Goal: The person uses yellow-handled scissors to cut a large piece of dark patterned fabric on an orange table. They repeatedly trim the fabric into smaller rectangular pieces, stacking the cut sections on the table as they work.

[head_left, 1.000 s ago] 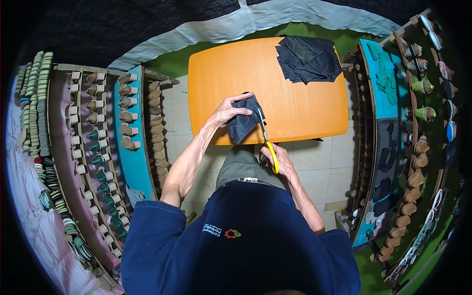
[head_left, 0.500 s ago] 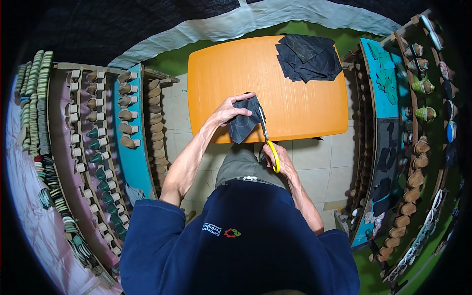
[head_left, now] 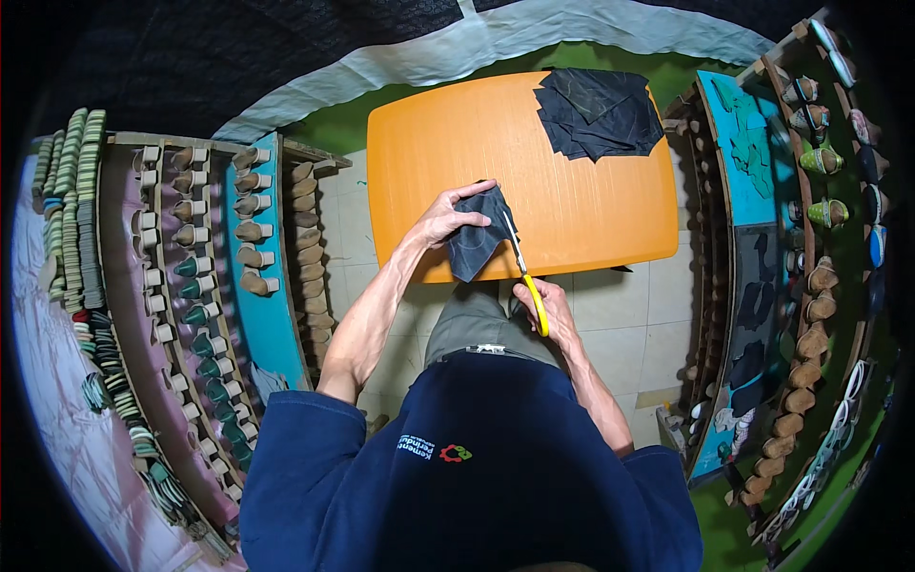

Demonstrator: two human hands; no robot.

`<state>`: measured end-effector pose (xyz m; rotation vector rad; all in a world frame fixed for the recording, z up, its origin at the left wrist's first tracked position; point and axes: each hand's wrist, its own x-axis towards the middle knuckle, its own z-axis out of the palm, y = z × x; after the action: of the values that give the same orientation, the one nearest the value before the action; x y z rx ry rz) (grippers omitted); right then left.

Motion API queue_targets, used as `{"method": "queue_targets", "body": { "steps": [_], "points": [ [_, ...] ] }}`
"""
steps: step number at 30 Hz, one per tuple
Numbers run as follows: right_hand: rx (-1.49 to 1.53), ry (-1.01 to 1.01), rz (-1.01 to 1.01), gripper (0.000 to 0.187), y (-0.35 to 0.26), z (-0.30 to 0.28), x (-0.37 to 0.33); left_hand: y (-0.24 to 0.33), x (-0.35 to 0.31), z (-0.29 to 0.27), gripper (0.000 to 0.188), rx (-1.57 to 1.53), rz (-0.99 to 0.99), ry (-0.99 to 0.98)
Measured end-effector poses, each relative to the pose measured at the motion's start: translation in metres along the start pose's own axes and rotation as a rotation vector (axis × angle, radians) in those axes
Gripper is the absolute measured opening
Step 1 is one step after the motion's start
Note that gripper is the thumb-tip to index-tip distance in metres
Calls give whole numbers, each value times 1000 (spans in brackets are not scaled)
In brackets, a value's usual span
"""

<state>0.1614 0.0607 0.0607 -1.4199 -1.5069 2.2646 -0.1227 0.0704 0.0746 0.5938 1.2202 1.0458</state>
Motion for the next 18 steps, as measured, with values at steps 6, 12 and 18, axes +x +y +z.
{"method": "queue_targets", "body": {
  "steps": [6, 12, 18],
  "points": [
    [14, -30, 5, 44, -4, 1, -4, -3, 0, 4, 63, -48, -42, 128],
    [21, -38, -6, 49, 1, 6, 2, -5, -3, 11, 63, -8, -6, 151],
    [-73, -23, -59, 47, 1, 6, 10, -8, -5, 17, 65, 50, -1, 119]
  ]
}}
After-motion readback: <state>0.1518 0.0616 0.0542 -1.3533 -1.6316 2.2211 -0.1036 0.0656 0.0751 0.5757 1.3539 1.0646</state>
